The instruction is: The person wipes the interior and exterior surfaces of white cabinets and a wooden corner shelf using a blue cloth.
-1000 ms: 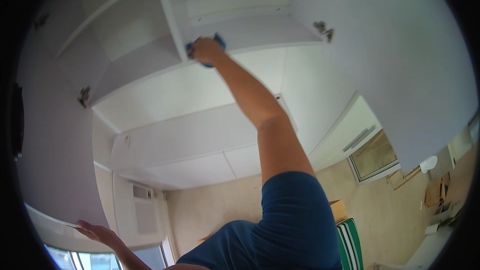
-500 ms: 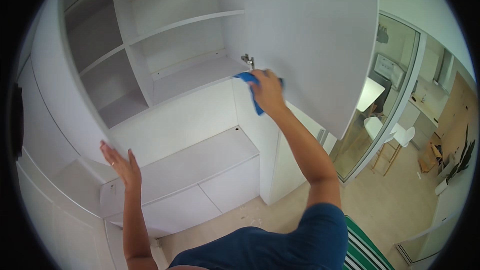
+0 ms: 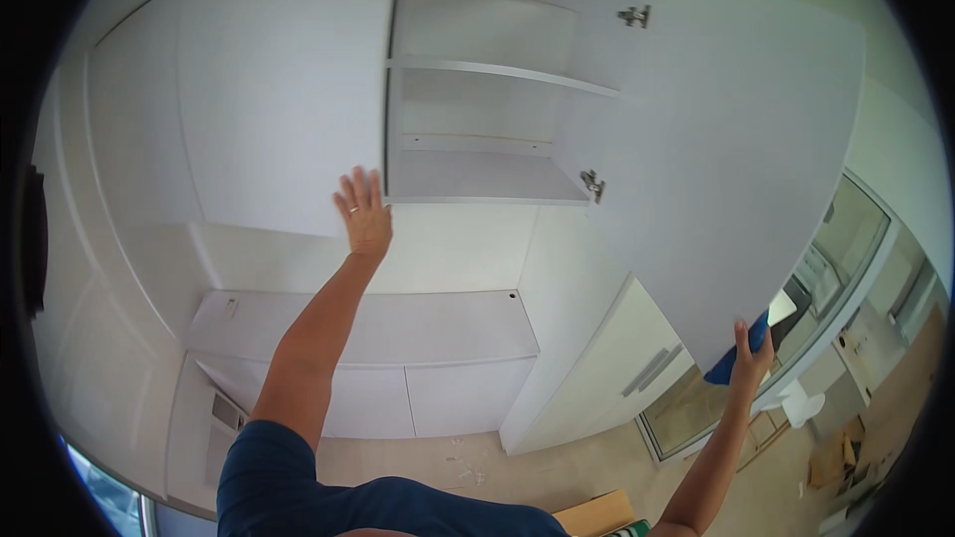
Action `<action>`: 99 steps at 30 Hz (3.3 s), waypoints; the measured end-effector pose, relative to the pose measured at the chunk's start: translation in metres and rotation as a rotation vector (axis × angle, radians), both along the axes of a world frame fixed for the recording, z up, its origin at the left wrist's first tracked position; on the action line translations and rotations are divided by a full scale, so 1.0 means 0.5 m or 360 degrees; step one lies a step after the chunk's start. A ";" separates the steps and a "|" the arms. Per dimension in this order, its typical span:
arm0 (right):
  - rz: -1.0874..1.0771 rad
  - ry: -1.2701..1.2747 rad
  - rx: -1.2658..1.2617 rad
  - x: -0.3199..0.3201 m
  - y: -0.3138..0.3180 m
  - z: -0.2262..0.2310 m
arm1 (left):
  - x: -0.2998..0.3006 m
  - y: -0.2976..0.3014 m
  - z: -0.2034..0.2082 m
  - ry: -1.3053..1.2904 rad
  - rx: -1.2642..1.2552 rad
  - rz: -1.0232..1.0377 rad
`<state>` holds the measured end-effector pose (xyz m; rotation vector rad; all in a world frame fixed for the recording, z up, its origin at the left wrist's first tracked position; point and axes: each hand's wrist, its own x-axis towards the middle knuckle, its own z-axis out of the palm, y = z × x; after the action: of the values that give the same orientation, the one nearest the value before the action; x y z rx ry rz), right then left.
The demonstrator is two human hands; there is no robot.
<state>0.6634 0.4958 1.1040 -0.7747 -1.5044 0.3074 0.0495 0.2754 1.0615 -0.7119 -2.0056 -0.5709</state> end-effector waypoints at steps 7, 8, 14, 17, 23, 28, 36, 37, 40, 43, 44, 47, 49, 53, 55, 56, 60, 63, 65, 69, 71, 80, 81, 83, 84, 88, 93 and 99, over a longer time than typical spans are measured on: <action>0.0385 0.0175 0.0014 -0.172 -0.174 -0.023 | -0.014 -0.021 0.047 -0.0206 -0.0234 -0.0034; 0.0351 0.0086 0.0042 -0.208 -0.200 -0.029 | -0.022 -0.024 0.053 -0.0206 -0.0248 -0.0035; 0.0573 -0.0032 0.0169 -0.508 -0.359 -0.003 | -0.091 -0.086 0.130 -0.0394 -0.0677 -0.0108; 0.0469 -0.0226 0.0467 -0.657 -0.374 -0.014 | -0.068 -0.084 0.158 -0.0640 -0.0948 -0.0138; 0.1363 -0.0086 -0.0233 -0.876 -0.421 0.009 | -0.088 -0.196 0.136 -0.1106 0.0159 -0.1373; 0.2831 0.0982 -0.1917 -0.895 -0.456 -0.051 | 0.120 -0.310 -0.033 -0.2248 0.0487 -0.1982; 0.2495 0.0481 -0.2001 -0.825 -0.509 -0.374 | 0.205 -0.386 -0.191 -0.2504 0.1431 -0.2101; 0.2268 0.0274 -0.1930 -0.794 -0.554 -0.373 | 0.205 -0.411 -0.193 -0.2553 0.1269 -0.1934; 0.2305 0.0061 -0.1489 -0.725 -0.589 -0.397 | 0.250 -0.387 -0.174 -0.2483 0.0404 -0.1703; 0.2433 0.0525 -0.2035 -0.665 -0.623 -0.344 | 0.299 -0.318 -0.128 -0.2180 -0.0190 -0.1773; 0.2404 0.0554 -0.2012 -0.653 -0.604 -0.342 | 0.302 -0.287 -0.097 -0.1803 -0.0394 -0.1623; 0.2652 0.0964 -0.2115 -0.626 -0.557 -0.310 | 0.264 -0.200 -0.030 -0.0206 -0.0259 -0.1281; 0.2655 0.1093 -0.2074 -0.624 -0.531 -0.281 | 0.214 -0.148 0.036 0.0224 -0.0411 -0.1078; 0.2688 0.1160 -0.1856 -0.600 -0.456 -0.195 | 0.108 -0.042 0.103 0.0416 -0.0589 -0.0398; 0.2598 0.1116 -0.1757 -0.598 -0.404 -0.161 | 0.045 -0.003 0.090 0.0375 -0.0578 -0.0332; 0.2533 0.1055 -0.1679 -0.599 -0.382 -0.144 | 0.028 -0.002 0.085 0.0358 -0.0628 -0.0265; 0.2373 0.0791 -0.0984 -0.648 -0.287 -0.067 | -0.042 0.021 0.074 0.0359 -0.0759 -0.0020; 0.2033 0.0574 -0.0340 -0.734 -0.254 -0.005 | -0.110 0.013 0.083 0.0406 -0.0785 0.0043; 0.1486 0.0328 0.0274 -0.805 -0.215 0.028 | -0.120 0.015 0.104 0.0397 -0.0819 0.0068; 0.1196 0.0329 0.0573 -0.957 -0.173 0.051 | -0.106 0.004 0.121 0.0238 -0.0541 -0.0375; 0.0986 -0.0007 0.0734 -1.051 -0.171 0.027 | -0.139 -0.043 0.123 0.0223 -0.0325 -0.0392; 0.0153 -0.0596 0.1457 -1.282 -0.163 0.083 | -0.281 -0.265 0.076 0.0187 -0.0284 -0.0080; 0.0052 -0.0571 0.1571 -1.290 -0.141 0.139 | -0.268 -0.261 0.076 0.0011 -0.0195 -0.0142; 0.0193 -0.0469 0.1549 -1.287 -0.153 0.281 | -0.253 -0.299 0.050 -0.0125 -0.0095 -0.0130; 0.0281 -0.0437 0.1486 -1.275 -0.166 0.366 | -0.248 -0.325 0.031 -0.0182 -0.0066 -0.0157; 0.0018 -0.0127 0.1424 -1.320 -0.223 0.560 | -0.188 -0.413 -0.041 -0.0341 0.0059 -0.0182; 0.0379 -0.0672 0.1793 -1.370 -0.320 0.268 | -0.096 -0.525 -0.214 -0.0634 0.0283 -0.0180; 0.1040 -0.1318 0.2176 -1.401 -0.306 -0.048 | 0.056 -0.661 -0.373 -0.1160 0.0585 -0.0025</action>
<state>-0.0371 0.3426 1.0800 0.8086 -2.1985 -0.6416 0.0777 -0.0550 0.8751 -0.3056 -2.4396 -1.3100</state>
